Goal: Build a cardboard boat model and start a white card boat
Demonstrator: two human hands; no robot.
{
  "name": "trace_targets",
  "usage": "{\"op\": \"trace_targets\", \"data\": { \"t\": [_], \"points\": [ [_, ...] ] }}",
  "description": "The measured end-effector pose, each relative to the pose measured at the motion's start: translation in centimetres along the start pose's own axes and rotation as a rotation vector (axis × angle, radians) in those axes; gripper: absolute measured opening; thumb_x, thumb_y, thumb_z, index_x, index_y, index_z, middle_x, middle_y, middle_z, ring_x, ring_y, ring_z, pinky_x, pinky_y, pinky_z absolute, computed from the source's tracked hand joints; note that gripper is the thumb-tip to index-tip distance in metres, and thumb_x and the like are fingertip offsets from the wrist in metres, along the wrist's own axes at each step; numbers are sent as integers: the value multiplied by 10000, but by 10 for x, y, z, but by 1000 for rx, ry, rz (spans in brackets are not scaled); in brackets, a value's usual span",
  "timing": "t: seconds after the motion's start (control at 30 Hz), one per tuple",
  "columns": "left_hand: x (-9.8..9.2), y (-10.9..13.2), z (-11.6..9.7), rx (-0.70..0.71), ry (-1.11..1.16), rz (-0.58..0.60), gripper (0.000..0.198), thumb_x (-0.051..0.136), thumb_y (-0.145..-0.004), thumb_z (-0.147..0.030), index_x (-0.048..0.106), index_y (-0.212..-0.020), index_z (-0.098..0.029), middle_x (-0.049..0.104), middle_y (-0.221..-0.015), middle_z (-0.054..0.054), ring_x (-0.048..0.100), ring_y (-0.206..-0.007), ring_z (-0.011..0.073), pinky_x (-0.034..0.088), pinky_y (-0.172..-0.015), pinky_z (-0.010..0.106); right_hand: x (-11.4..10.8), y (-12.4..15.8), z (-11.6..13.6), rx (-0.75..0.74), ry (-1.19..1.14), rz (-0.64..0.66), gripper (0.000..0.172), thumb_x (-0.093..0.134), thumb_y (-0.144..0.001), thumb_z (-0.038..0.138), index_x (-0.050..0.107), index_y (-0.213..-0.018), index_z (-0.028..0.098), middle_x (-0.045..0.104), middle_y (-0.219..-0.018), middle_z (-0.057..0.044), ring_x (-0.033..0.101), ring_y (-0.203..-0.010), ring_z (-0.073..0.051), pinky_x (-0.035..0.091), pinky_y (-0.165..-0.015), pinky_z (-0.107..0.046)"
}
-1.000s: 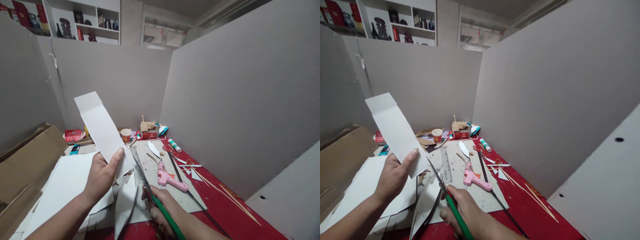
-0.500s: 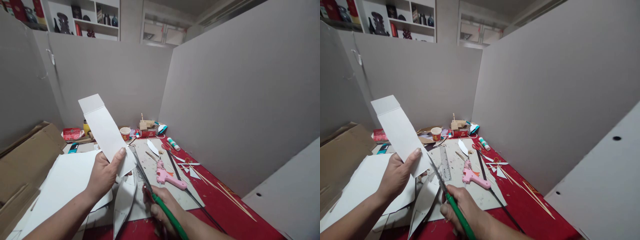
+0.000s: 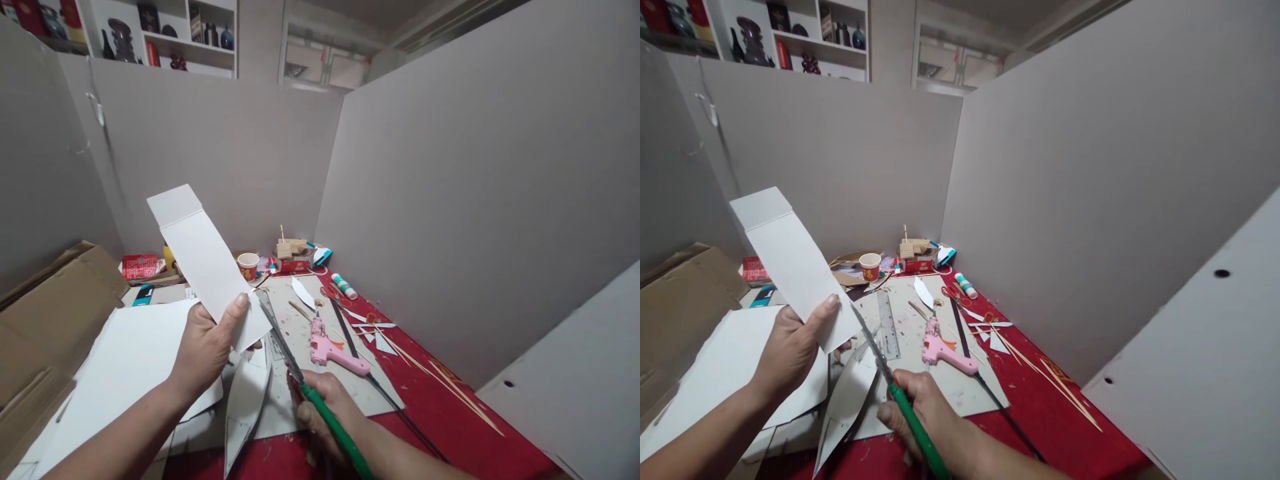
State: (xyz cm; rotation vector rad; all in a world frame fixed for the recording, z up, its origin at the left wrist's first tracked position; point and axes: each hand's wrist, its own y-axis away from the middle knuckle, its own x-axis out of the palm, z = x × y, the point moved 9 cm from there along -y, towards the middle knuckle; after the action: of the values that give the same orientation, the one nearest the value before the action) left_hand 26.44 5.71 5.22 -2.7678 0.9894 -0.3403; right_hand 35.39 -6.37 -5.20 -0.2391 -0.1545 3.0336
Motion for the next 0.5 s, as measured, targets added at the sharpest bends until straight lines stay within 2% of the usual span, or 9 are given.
{"op": "trace_targets", "data": {
  "t": [0.1,0.33,0.5],
  "points": [
    [-1,2,1,-4,-17,5,272,634,-816,-390,671,-700,-146,662,-559,9,582,-458,116,467,-430,193,0,0,5,-13,62,13,498,513,-782,676,422,-793,186,388,-596,57,385,-386,-62,360,-343,-184],
    [3,5,3,-20,-60,46,315,620,-826,-410,650,-659,-145,644,-543,3,569,-480,112,459,-455,187,-4,-1,27,-171,291,-43,515,402,-835,686,412,-744,179,380,-607,34,345,-533,-90,303,-463,-208],
    [4,3,6,-27,-62,49,285,623,-825,-404,641,-684,-157,644,-560,-6,570,-490,115,475,-481,198,-4,0,20,-143,233,-34,492,449,-824,670,419,-762,183,410,-620,29,395,-517,-91,323,-445,-198]
  ]
}}
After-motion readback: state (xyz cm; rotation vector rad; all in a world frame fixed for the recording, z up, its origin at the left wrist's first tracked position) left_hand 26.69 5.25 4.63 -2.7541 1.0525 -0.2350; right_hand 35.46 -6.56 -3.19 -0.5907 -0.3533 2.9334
